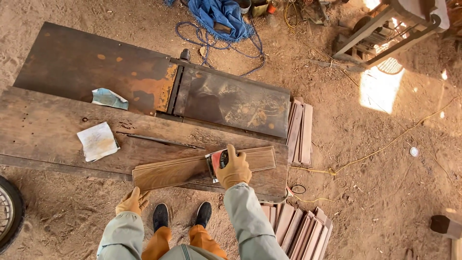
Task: Sanding a wooden board using a power sander and then manually sanding the surface.
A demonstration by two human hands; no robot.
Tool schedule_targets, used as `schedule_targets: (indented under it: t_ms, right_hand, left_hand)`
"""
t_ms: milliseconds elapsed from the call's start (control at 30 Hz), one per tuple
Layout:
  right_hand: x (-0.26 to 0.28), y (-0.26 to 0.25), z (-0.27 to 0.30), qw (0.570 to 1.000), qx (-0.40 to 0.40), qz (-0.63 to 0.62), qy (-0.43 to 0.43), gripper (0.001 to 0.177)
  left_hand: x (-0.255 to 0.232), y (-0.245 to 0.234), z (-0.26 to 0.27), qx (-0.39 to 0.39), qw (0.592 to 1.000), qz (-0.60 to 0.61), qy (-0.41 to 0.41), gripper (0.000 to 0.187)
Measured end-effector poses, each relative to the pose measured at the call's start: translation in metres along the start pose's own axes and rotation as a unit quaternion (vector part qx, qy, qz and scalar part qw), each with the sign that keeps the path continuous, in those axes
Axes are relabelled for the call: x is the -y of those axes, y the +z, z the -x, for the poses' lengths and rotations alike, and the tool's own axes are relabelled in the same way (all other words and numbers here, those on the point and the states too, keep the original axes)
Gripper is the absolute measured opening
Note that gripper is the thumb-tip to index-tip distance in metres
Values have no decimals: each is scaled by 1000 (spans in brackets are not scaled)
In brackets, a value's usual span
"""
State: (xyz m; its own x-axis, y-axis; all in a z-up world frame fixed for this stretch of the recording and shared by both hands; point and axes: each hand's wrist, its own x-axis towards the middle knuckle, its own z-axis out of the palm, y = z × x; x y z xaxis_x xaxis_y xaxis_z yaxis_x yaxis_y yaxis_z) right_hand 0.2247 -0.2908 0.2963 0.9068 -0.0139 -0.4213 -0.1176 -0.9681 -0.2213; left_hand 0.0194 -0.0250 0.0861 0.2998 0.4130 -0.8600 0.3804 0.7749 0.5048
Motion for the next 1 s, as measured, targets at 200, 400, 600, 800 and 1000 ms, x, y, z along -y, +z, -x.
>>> schedule_targets:
  t_ms: [200, 400, 600, 800, 1000]
  right_hand:
    - [-53, -15, -34, 997, -49, -30, 41, 50]
    - [-131, -30, -73, 992, -99, 3, 80, 72]
    - [-209, -16, -109, 987, -150, -1, 59, 81]
    - [-184, 1, -103, 984, -175, -35, -8, 82]
    - [-120, 2, -72, 987, -153, 42, 23, 82]
  left_hand:
    - [12, -11, -30, -10, 1000, 22, 4, 42]
    - [18, -17, -38, 22, 999, 25, 7, 41]
    - [21, -9, -50, -10, 1000, 24, 3, 38]
    - [28, -13, -66, -9, 998, 67, -17, 37]
    - [17, -8, -52, -17, 998, 53, -26, 39]
